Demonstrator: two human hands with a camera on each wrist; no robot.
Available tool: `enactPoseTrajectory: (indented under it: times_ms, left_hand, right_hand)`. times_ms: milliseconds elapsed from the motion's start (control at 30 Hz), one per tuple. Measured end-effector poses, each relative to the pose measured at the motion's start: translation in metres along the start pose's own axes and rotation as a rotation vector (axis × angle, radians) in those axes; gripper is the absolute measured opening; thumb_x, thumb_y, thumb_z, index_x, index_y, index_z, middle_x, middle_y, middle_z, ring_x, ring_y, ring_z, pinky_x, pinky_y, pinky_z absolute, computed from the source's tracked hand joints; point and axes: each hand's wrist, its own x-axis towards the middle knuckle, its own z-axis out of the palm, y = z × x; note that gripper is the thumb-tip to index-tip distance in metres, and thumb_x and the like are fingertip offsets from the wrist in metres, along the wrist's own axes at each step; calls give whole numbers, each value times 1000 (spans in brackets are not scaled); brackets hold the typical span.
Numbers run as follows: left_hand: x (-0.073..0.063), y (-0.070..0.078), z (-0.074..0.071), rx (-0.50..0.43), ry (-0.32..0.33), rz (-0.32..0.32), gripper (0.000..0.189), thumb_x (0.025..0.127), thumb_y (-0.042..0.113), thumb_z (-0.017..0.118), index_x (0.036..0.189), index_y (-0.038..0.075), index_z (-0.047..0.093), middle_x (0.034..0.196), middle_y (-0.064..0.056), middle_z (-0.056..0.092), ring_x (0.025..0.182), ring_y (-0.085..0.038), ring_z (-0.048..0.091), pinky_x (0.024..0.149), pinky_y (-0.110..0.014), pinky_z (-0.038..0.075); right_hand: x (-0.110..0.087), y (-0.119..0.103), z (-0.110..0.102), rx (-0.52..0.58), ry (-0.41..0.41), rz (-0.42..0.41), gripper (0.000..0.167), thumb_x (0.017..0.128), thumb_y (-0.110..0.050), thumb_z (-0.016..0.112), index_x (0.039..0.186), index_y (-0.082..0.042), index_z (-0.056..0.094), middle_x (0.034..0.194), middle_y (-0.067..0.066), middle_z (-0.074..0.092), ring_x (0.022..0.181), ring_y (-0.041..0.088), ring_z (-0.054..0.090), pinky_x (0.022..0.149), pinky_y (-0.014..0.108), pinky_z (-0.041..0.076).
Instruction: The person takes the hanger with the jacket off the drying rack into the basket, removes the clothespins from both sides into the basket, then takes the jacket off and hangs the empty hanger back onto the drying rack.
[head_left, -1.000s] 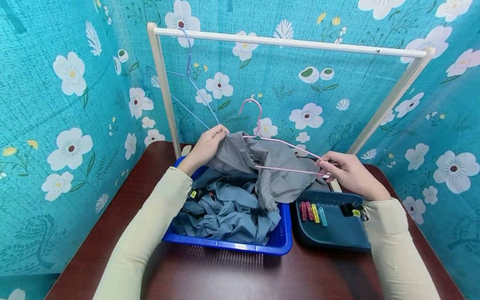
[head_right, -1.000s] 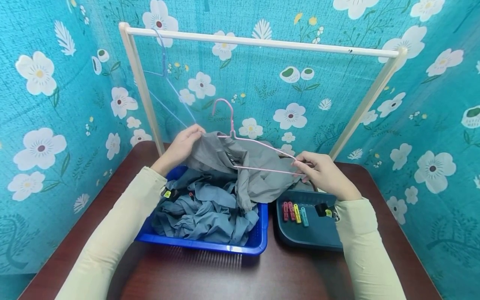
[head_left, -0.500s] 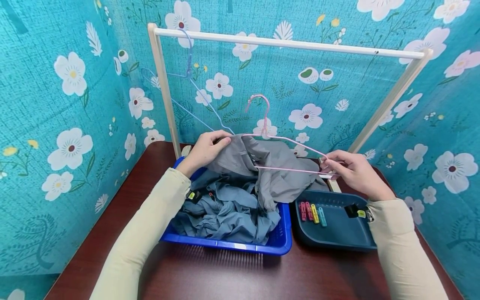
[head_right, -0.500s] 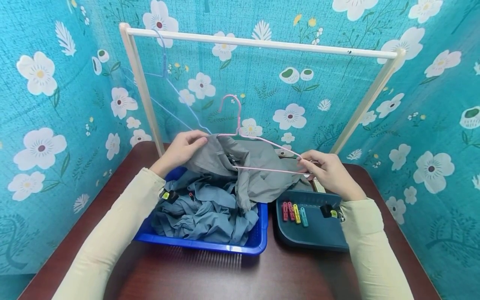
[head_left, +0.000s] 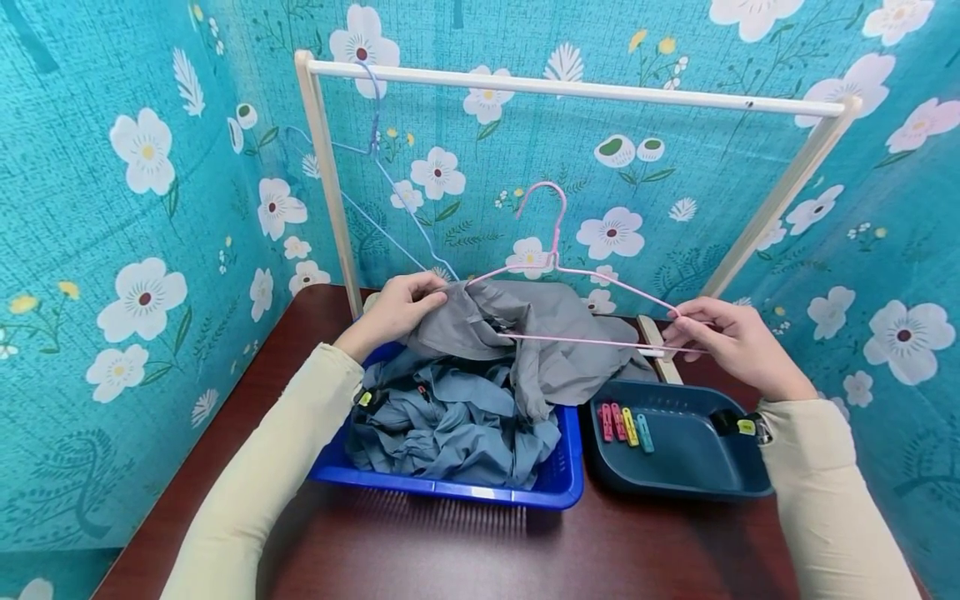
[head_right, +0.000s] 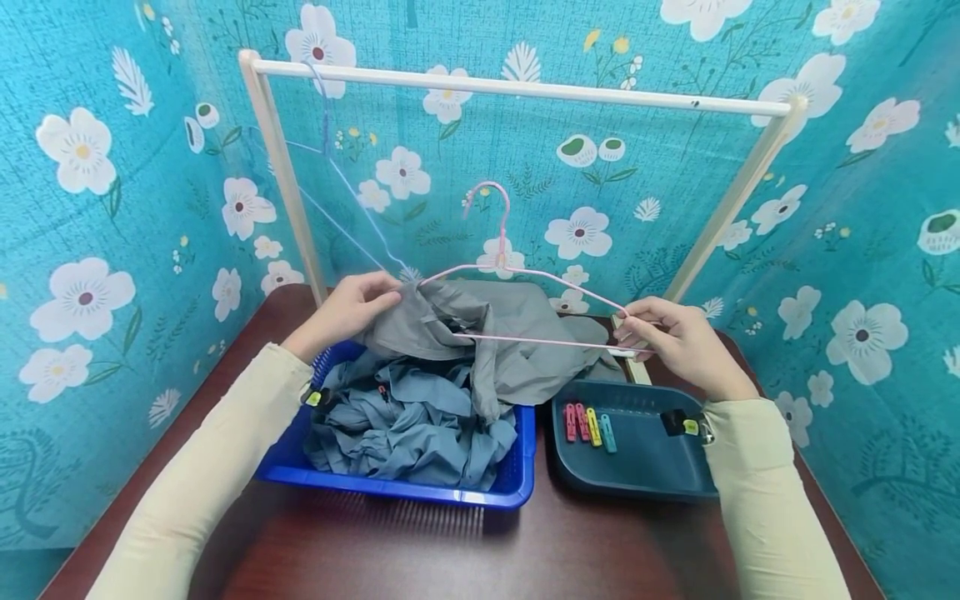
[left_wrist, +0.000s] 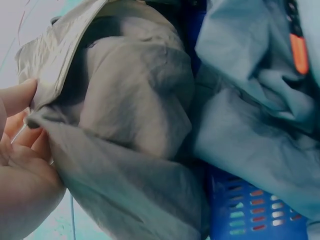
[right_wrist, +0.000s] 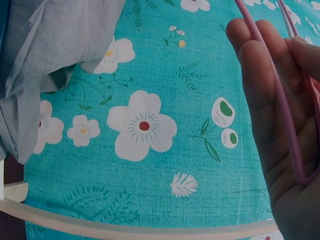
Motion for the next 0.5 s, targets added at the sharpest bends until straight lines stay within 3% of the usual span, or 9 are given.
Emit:
enactPoseTrajectory:
  times_ms: [367, 500]
  left_hand:
    - [-13, -9, -6, 102, -54, -49, 16, 94, 18, 61, 107, 11, 68, 98, -4, 68, 89, -17, 63, 76, -37, 48]
    - [-16, -13, -8, 93, -51, -72, 15, 93, 15, 62, 106, 10, 68, 98, -5, 67, 90, -18, 62, 77, -38, 48]
  right_hand:
    - [-12, 3, -11, -24, 19, 60, 19, 96, -11, 56, 113, -6, 64, 91, 12, 68, 72, 13, 68, 61, 24, 53]
    - [-16, 7, -14, -38, 31, 93, 21, 96, -12, 57, 114, -5, 63, 92, 13, 67, 71, 13, 67, 61, 24, 53]
